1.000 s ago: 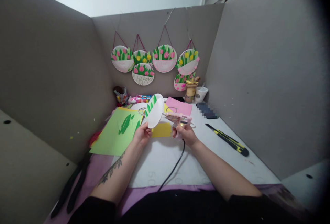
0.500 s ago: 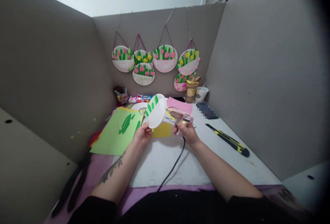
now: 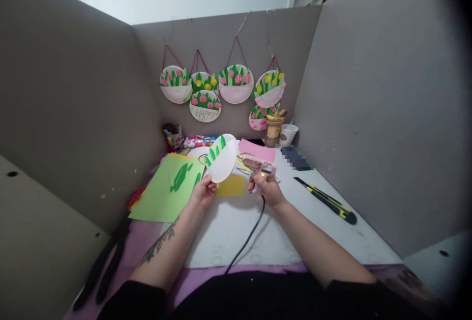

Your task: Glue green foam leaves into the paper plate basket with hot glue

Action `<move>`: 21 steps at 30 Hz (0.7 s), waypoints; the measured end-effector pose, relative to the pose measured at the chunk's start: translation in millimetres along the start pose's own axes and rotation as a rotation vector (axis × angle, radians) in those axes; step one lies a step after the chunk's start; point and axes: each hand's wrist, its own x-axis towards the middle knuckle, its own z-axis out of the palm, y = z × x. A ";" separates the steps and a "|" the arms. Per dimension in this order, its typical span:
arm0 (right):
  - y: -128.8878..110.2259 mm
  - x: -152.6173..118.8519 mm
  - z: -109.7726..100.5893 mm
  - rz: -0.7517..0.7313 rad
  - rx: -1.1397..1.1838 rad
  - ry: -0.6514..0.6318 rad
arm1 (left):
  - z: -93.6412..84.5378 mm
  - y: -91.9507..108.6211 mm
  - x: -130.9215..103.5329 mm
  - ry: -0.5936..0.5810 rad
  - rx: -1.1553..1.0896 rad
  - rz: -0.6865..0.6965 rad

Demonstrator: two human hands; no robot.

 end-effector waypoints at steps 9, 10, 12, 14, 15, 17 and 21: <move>-6.8 -1.9 4.0 0.035 0.008 -0.004 | -4.0 -0.5 2.7 -0.026 -0.046 0.001; -6.5 -2.2 4.1 0.036 0.004 -0.012 | -4.1 -0.5 2.9 -0.025 -0.046 0.004; -4.8 -3.0 3.8 0.042 -0.002 -0.018 | -3.8 -0.3 3.1 -0.021 -0.045 0.008; -2.8 -4.2 3.4 0.049 0.000 -0.026 | -3.0 -0.1 2.7 -0.021 -0.046 0.008; -2.2 -4.9 3.2 0.051 0.007 -0.031 | -2.5 0.1 2.4 -0.024 -0.047 0.008; -2.3 -6.3 3.2 0.040 0.035 -0.053 | -1.5 0.3 1.5 -0.036 -0.051 0.006; -5.5 -7.5 3.5 -0.012 0.089 -0.069 | 0.9 1.2 -1.3 -0.038 -0.059 0.000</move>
